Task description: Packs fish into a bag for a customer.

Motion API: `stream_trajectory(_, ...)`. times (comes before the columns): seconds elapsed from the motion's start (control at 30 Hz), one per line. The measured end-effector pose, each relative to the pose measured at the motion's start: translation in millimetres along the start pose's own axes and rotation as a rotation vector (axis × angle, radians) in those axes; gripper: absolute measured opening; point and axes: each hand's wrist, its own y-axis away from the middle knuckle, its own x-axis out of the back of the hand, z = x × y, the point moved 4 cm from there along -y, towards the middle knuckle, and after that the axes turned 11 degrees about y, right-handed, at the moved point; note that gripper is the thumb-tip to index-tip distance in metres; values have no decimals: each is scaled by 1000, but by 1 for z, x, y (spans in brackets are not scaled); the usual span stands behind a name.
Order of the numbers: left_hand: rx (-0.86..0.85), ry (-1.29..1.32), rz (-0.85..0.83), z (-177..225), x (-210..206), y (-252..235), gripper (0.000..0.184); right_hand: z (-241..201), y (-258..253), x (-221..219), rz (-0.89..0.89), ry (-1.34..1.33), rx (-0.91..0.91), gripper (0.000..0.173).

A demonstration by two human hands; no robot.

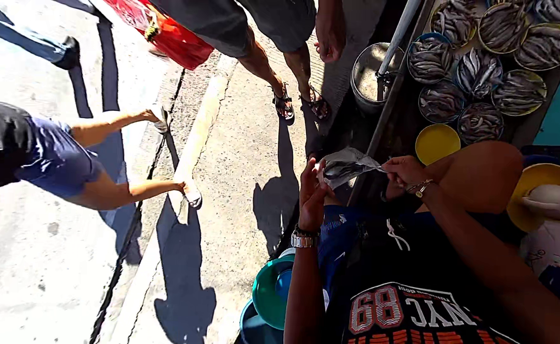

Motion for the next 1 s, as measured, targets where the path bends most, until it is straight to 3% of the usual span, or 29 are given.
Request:
stream_trajectory(0.3,-76,-28,-17,38,13,2,67,-17,0,-30,-146,149,97,21)
stream_trajectory(0.43,-100,-52,-56,52,5,6,71,-24,6,-34,-143,148,159,40)
stream_trajectory(0.53,-131,-58,-86,60,-6,9,76,-30,14,-32,-152,192,259,26)
stream_trajectory(0.6,-154,-66,-110,66,-13,11,76,-31,17,-30,-136,233,290,18)
stream_trajectory(0.73,-194,-83,-145,77,-23,12,75,-39,24,-27,-115,326,347,30)
stream_trajectory(0.87,-215,-103,-143,87,-31,11,81,-53,20,-26,9,712,436,42)
stream_trajectory(0.93,-231,-98,-153,90,-34,11,83,-61,16,-25,77,771,453,33)
stream_trajectory(1.0,-250,-84,-162,92,-38,9,83,-70,17,-20,159,668,464,28)
